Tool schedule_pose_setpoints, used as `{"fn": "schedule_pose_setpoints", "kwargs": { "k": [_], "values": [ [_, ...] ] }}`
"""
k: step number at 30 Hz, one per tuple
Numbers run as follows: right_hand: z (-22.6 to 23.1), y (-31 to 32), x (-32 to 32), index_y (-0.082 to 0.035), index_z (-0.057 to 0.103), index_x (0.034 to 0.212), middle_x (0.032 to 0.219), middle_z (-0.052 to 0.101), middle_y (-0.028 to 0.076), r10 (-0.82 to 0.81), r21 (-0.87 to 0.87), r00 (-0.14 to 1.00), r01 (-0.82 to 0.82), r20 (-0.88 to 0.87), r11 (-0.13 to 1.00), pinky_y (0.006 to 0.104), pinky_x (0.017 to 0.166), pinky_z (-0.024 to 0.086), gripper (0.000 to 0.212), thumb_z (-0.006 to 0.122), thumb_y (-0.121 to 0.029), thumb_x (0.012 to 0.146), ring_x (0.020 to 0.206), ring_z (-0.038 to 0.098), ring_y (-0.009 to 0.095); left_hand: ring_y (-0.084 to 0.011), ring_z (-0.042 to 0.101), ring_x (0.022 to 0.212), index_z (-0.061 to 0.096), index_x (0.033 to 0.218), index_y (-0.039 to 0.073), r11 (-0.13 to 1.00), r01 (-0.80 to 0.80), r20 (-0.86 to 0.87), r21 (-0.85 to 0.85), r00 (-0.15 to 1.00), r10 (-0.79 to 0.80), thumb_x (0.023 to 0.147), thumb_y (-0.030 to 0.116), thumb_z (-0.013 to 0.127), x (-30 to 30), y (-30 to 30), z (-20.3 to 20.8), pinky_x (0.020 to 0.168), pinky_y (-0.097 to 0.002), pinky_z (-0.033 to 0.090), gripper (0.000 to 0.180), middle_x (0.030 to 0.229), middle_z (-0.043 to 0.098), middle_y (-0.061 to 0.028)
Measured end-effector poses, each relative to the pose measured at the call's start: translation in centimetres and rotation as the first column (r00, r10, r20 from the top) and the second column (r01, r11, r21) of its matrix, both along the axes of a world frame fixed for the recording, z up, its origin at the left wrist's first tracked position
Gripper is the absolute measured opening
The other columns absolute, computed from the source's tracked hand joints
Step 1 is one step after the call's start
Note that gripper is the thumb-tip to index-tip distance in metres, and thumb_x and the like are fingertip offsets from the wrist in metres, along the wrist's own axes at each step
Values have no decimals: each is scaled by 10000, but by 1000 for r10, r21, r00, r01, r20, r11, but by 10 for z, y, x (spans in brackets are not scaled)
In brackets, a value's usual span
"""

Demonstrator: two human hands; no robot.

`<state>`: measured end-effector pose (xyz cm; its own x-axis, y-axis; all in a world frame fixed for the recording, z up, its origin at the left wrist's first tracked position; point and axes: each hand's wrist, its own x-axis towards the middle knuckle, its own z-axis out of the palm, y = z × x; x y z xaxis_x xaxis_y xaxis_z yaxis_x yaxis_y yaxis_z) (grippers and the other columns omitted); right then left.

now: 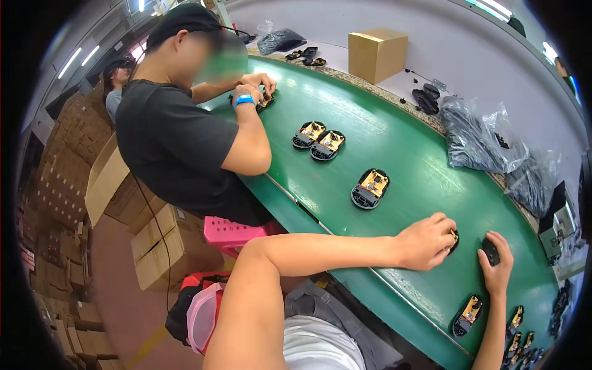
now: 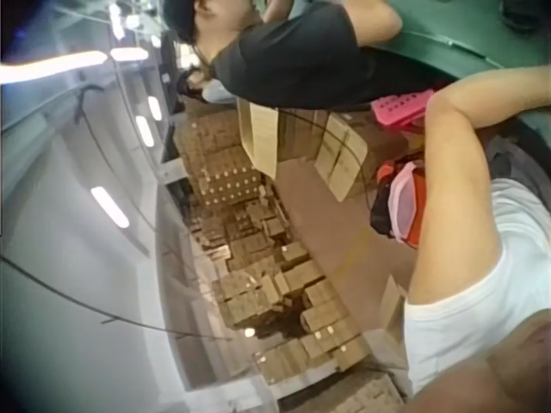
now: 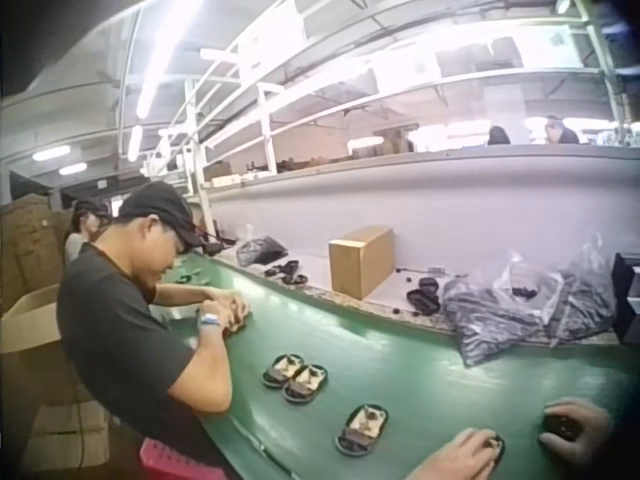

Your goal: Assembling small electronic devices by attaching plastic components to the housings on a production line

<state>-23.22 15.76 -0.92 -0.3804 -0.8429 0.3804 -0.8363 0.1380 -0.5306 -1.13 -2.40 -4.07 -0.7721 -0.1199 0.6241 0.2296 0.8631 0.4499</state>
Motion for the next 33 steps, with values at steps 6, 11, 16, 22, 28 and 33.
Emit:
{"fn": "schedule_pose_setpoints", "kwargs": {
  "k": [6,11,16,22,28,33],
  "values": [
    [4,-30,17,-11,683,1159,1262,662,162,39,-19,999,-38,36,999,401,1038,470,413,761,-45,755,1183,627,322,-334,541,1078,672,977,4,1000,-30,106,-1,994,30,824,186,703,-16,22,8,901,-430,495,239,1152,597,-158],
    [4,-27,23,0,663,1089,1241,661,169,74,-3,996,-74,43,997,430,1066,442,371,757,-34,731,1212,602,347,-326,571,1045,668,990,17,983,74,30,169,996,-80,892,148,657,-10,7,3,895,-433,489,164,1107,617,-139],
    [4,-24,25,-1,613,1018,1216,665,170,49,4,997,-49,63,999,433,1077,427,316,739,3,728,1240,594,356,-339,586,1013,654,995,17,965,75,-9,251,997,-75,885,84,639,-14,2,-1,910,-441,486,130,1082,618,-138],
    [1,-19,22,2,602,1001,1178,678,175,52,-1,997,-52,62,999,423,1077,427,265,705,33,759,1260,597,357,-343,587,1010,649,990,10,954,98,1,282,995,-102,869,68,639,-14,2,1,909,-443,488,135,1071,614,-145],
    [14,-29,29,7,606,1003,1202,666,172,-34,-47,999,34,-10,998,395,1026,461,268,709,29,756,1160,636,335,-351,592,1006,649,983,4,955,105,-34,279,994,-100,855,47,646,-9,-2,4,902,-447,492,135,1054,619,-152],
    [15,-22,29,8,637,1001,1228,655,168,-12,37,1000,13,-20,999,393,976,484,253,732,-7,768,1122,642,323,-353,596,1013,649,988,6,959,102,-48,264,995,-92,851,43,650,-8,3,4,899,-452,495,141,1058,623,-153]
  ]
}}
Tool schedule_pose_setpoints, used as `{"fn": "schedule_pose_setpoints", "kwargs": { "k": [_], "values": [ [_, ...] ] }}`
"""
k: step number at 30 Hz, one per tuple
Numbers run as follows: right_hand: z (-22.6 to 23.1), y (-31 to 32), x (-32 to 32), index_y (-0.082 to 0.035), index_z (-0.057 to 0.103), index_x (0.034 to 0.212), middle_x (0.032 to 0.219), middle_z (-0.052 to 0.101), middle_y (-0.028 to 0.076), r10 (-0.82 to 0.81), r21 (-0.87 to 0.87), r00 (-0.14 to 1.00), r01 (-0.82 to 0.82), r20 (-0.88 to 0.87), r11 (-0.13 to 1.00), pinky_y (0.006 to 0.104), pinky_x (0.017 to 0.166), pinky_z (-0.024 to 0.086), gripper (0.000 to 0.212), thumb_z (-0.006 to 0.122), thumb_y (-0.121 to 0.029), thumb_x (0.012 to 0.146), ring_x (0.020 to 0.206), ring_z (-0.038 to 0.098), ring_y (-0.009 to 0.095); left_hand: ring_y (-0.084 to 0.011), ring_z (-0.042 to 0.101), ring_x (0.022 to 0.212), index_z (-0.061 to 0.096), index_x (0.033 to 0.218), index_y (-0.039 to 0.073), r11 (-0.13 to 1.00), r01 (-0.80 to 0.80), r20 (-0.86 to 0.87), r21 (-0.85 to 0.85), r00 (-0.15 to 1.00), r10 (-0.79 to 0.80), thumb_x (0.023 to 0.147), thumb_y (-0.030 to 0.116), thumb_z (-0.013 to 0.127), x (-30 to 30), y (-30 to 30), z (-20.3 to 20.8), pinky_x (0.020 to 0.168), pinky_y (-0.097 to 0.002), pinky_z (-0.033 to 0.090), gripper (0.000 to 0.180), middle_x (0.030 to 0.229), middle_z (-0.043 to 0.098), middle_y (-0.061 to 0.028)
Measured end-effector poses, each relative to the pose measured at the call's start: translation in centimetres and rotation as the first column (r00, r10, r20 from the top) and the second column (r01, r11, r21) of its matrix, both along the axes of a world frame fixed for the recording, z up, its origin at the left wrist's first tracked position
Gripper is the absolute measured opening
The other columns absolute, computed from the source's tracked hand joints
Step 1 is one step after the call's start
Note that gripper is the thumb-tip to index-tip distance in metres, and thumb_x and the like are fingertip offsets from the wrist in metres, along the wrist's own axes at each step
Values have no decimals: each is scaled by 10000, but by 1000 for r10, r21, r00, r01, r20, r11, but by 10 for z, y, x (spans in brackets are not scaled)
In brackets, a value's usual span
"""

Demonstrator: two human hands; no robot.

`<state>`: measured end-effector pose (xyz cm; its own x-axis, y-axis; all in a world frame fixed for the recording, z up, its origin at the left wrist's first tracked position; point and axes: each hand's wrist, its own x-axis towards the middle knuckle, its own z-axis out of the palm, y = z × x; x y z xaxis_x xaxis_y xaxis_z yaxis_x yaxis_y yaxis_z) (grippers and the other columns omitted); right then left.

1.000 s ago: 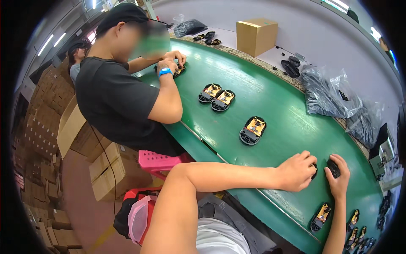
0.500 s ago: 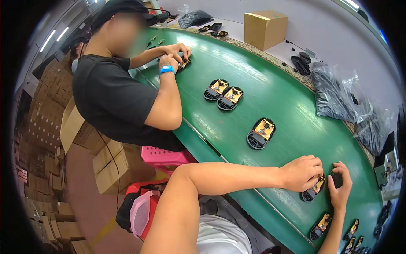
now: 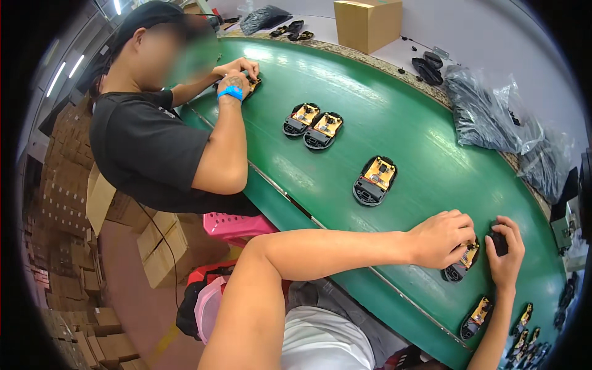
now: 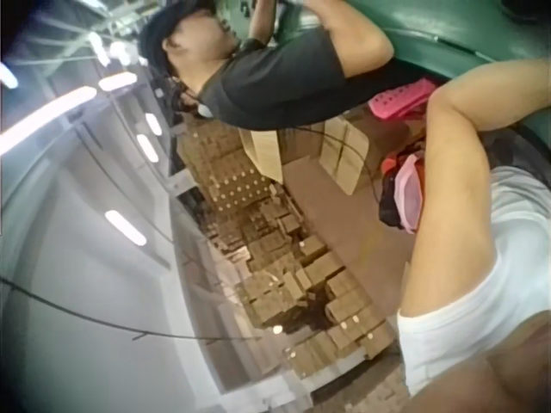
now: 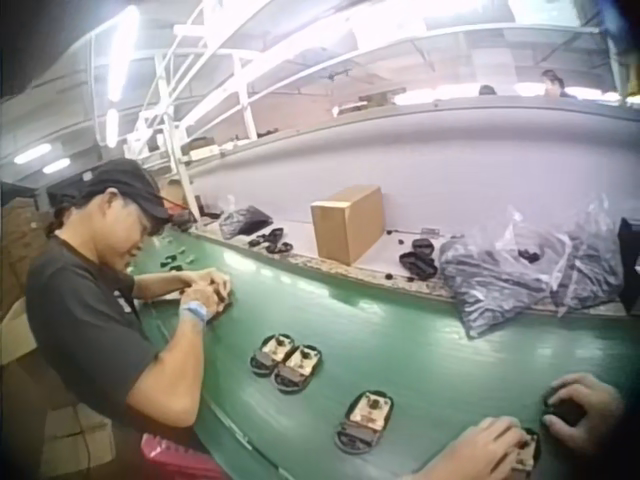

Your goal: Assembling small electronic devices by attaching plastic components to the housings on a production line

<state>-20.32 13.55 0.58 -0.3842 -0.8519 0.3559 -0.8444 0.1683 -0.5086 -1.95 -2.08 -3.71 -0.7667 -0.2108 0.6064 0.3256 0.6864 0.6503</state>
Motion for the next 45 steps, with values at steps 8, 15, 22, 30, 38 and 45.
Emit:
{"fn": "schedule_pose_setpoints", "kwargs": {
  "k": [8,15,22,30,38,45],
  "values": [
    [10,-3,0,-22,730,1043,1094,735,138,74,-147,993,-87,-95,985,420,1031,487,239,778,-75,815,1166,660,308,-372,616,1109,666,1122,26,999,31,59,-34,998,-29,818,65,690,3,-11,0,985,-465,496,308,1143,670,-168],
    [12,12,21,6,719,1079,1049,738,91,102,-243,960,-37,261,969,283,808,598,276,772,29,809,888,726,159,-330,637,1056,687,1075,7,999,-1,153,-48,988,9,816,41,706,-8,-16,11,922,-419,503,261,1103,681,-139],
    [10,14,37,7,714,1069,999,748,110,61,-137,977,-33,206,990,319,823,599,288,795,-31,795,892,742,214,-294,626,970,716,948,24,999,-29,208,-20,978,33,808,79,747,-17,-12,10,871,-397,498,154,1017,681,-106],
    [5,10,43,6,724,1044,997,735,119,19,-176,946,40,324,984,322,819,609,246,768,-14,802,891,739,219,-294,605,941,708,925,34,998,-11,169,-64,985,22,807,68,742,-21,-8,6,841,-398,498,127,985,662,-94],
    [7,11,44,24,720,1063,1024,728,116,56,-207,916,30,398,978,273,801,608,260,756,26,805,894,721,152,-281,606,962,699,930,24,994,-30,156,-101,987,45,804,52,740,-18,-8,6,837,-387,496,135,1007,659,-87],
    [2,4,53,9,719,1003,942,754,120,-43,-82,982,59,183,995,302,753,595,253,823,-50,781,808,749,197,-300,623,971,699,959,24,997,-27,164,-74,986,39,808,68,746,-19,-7,5,854,-396,500,164,1015,676,-106]
  ]
}}
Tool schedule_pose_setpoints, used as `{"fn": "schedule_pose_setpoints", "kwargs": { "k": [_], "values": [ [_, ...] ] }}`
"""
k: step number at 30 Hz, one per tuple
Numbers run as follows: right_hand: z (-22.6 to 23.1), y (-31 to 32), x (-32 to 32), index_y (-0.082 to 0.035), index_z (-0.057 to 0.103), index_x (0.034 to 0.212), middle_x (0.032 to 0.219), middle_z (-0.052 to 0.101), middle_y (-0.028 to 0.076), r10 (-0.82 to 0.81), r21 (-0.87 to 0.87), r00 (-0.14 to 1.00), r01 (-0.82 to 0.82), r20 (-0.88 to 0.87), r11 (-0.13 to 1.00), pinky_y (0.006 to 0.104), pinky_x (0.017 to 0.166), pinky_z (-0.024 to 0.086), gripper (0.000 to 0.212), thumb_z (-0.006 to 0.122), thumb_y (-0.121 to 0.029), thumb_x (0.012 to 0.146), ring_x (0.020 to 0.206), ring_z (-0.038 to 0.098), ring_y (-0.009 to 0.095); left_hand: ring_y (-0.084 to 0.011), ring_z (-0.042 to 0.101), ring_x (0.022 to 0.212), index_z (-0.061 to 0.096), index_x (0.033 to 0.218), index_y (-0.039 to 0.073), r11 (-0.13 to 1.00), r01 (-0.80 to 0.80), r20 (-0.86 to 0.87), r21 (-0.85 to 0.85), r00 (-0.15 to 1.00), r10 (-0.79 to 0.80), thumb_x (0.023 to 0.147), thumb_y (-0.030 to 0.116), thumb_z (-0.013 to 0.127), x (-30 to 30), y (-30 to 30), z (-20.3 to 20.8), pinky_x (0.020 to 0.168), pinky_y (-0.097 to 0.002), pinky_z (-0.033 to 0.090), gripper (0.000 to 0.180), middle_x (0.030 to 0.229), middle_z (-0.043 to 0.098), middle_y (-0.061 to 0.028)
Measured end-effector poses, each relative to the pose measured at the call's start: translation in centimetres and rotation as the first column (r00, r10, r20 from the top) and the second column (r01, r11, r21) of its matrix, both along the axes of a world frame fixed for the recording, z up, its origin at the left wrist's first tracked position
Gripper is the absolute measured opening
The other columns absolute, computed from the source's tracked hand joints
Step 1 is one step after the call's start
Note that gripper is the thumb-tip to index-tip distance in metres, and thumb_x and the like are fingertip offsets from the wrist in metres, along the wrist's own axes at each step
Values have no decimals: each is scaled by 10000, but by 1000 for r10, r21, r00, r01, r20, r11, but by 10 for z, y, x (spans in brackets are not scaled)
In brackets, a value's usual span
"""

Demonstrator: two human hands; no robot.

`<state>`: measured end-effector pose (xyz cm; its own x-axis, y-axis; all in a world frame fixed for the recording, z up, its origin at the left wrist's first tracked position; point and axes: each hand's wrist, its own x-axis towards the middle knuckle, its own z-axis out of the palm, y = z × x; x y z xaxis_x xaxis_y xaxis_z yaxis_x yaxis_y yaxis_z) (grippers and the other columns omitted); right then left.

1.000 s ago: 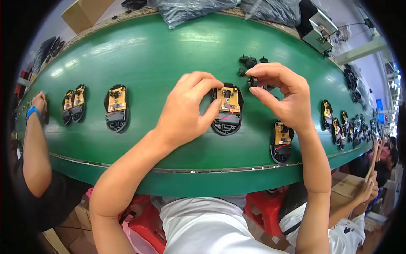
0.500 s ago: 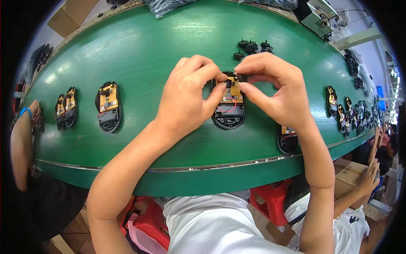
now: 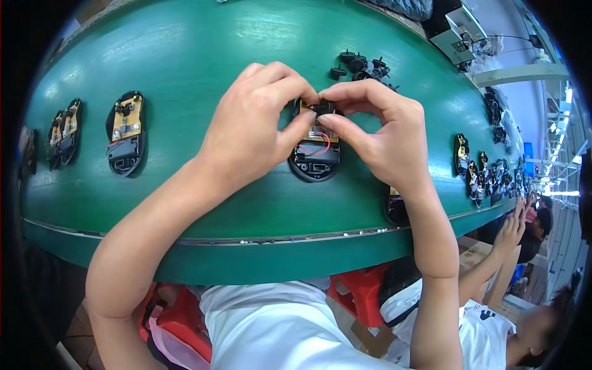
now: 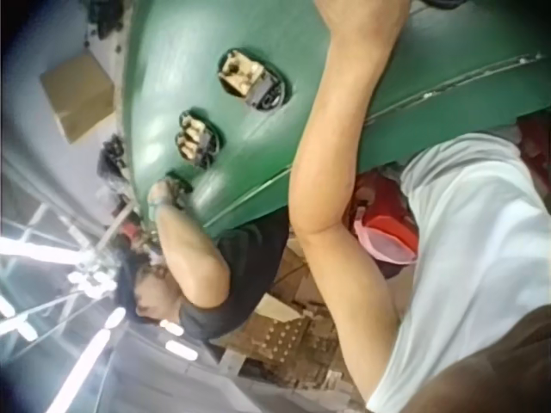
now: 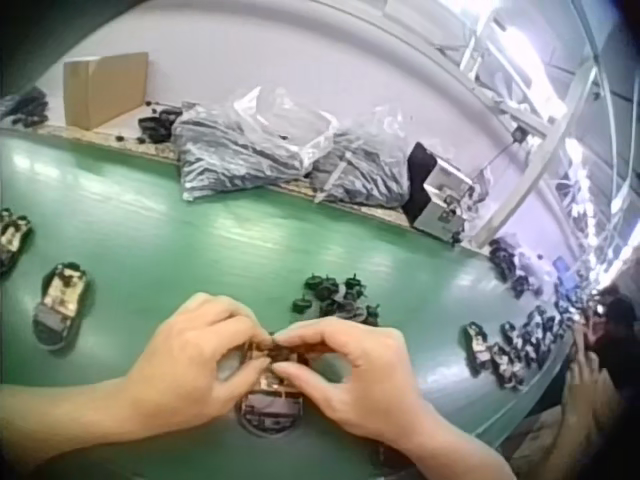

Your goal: Assembling small electronic devices by attaching plastic components to the housings on a production line

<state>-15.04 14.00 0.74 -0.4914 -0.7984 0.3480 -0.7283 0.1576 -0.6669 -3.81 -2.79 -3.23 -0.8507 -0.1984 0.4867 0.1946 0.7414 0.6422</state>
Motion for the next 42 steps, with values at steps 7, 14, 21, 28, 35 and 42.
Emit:
{"fn": "schedule_pose_setpoints", "kwargs": {
  "k": [7,14,21,28,35,42],
  "values": [
    [-3,0,-3,3,725,929,899,738,124,29,-2,980,-30,-198,1000,372,727,580,193,813,-59,769,805,724,292,-291,623,972,693,941,24,1000,17,-1,4,1000,-17,816,67,750,0,1,-2,846,-399,497,144,1018,676,-99],
    [8,-2,-6,3,734,898,865,705,143,77,142,962,-41,-261,989,428,722,546,139,772,-78,792,811,687,347,-288,613,971,682,936,15,1000,-11,48,-13,999,11,824,61,750,-1,7,1,855,-394,486,140,987,660,-90],
    [13,0,-9,13,763,945,798,695,131,72,191,966,-23,-250,981,404,694,547,184,769,-99,799,729,685,323,-279,637,980,684,958,-14,997,72,20,-32,997,-71,837,43,747,0,3,1,875,-366,500,148,1027,672,-105],
    [10,6,-9,27,757,1006,808,713,34,-89,233,985,53,147,971,219,685,519,222,815,-89,826,733,638,67,-235,672,981,743,1027,-9,998,61,59,9,996,-62,855,41,752,1,5,2,902,-326,507,180,1061,694,-107],
    [24,-4,-9,59,730,960,790,723,91,-65,383,997,40,50,923,269,682,527,212,789,-68,801,721,650,104,-217,677,1010,756,1087,5,997,74,64,-16,995,-72,870,30,736,4,4,1,923,-310,506,220,1100,705,-102],
    [12,4,-13,27,724,907,766,670,94,77,256,977,-24,-199,966,296,682,521,176,793,-95,801,758,676,200,-189,674,1006,753,1068,11,999,51,62,-19,997,-49,878,38,720,2,4,5,910,-295,505,195,1085,702,-92]
  ]
}}
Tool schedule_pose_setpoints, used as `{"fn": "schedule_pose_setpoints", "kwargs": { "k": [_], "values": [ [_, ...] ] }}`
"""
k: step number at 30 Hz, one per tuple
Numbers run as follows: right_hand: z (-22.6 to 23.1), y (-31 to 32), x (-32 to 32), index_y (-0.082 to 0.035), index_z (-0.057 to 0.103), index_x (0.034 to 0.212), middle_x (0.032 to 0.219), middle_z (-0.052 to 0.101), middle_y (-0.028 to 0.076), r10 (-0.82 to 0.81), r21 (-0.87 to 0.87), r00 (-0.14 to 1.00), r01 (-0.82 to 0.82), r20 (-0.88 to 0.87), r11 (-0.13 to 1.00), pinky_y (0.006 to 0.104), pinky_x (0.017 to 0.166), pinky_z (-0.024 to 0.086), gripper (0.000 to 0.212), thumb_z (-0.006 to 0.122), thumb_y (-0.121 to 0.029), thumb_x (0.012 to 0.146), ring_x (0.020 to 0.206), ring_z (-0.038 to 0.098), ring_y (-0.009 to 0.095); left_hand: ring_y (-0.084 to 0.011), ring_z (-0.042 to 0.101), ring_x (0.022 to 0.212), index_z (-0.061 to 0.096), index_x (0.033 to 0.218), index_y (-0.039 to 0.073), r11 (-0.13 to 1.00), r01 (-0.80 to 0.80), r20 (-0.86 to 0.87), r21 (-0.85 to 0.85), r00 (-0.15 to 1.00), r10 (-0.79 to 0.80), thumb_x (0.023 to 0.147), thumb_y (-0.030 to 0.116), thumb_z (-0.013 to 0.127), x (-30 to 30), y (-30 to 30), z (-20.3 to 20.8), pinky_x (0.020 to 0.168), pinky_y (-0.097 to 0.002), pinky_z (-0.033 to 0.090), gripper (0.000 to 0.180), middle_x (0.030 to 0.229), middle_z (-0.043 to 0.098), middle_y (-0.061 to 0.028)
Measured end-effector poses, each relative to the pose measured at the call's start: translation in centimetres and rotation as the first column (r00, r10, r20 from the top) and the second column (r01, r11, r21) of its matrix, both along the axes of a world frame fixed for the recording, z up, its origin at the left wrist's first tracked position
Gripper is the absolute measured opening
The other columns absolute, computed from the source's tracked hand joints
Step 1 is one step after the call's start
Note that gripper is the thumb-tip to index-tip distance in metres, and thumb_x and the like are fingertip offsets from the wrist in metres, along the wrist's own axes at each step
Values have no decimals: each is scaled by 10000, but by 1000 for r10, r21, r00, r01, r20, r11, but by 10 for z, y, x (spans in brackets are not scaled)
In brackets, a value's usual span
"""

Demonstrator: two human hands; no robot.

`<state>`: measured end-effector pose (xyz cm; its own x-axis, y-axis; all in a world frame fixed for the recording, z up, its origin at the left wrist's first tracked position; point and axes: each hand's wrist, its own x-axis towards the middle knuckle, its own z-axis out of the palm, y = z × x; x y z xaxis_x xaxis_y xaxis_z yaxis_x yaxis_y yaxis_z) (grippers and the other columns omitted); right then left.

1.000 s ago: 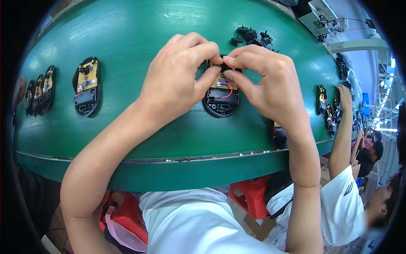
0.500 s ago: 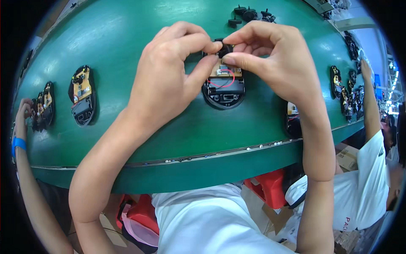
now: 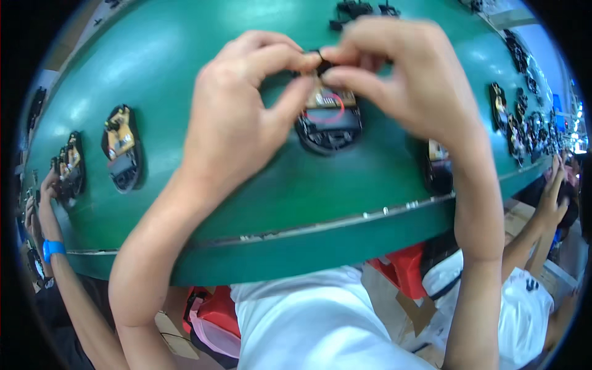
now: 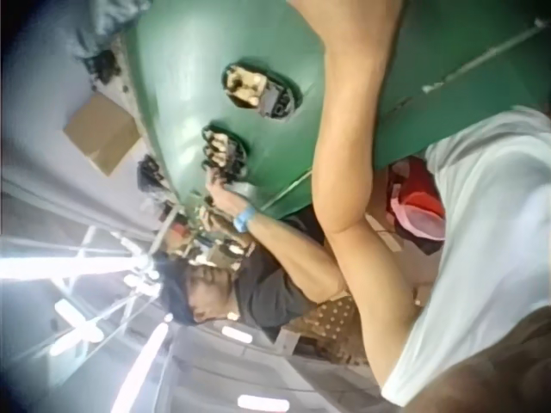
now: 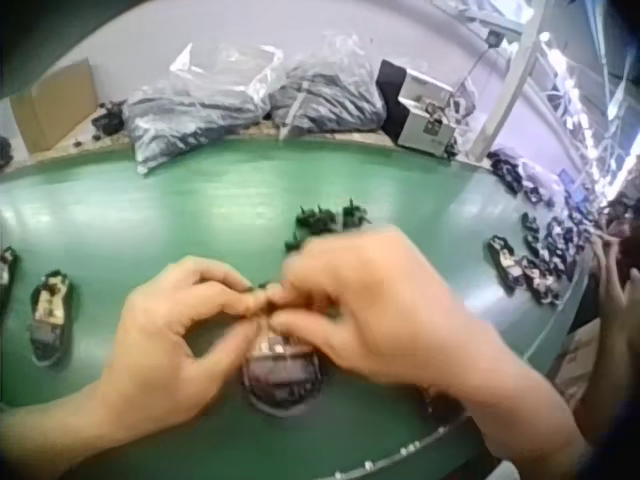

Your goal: Assembling small electronic devices by attaching plastic components to the housings on a production line

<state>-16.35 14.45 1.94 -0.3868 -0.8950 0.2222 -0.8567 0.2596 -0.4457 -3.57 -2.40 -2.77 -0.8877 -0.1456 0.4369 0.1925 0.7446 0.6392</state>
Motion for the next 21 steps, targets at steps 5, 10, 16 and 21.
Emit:
{"fn": "schedule_pose_setpoints", "kwargs": {
  "k": [5,10,16,21],
  "values": [
    [-8,9,-2,6,721,1004,995,717,92,78,-222,996,-83,-31,971,302,728,531,212,782,-40,807,826,680,217,-130,628,905,716,970,11,999,25,22,24,999,-26,837,85,771,-13,-3,2,760,-263,449,161,1032,697,-41],
    [-12,14,-8,5,728,973,928,745,95,69,-223,997,-60,30,973,326,778,559,237,816,-17,755,860,709,236,-119,623,905,725,952,30,1000,-3,46,9,999,2,836,91,780,-12,6,8,722,-250,407,142,1045,705,-29],
    [-11,16,-3,5,726,895,910,753,109,74,-255,997,-77,-22,964,329,775,567,236,826,38,684,850,717,252,-147,638,944,691,931,-22,998,32,50,55,998,-35,808,-1,783,-12,8,10,822,-262,488,155,1050,676,-84],
    [-12,15,2,-4,704,872,882,733,112,38,-263,996,-58,-80,963,333,729,551,260,827,41,647,798,690,274,-167,650,935,663,887,-26,999,-11,48,44,999,9,775,-36,754,-12,12,9,845,-269,502,144,1029,670,-102]
  ]
}}
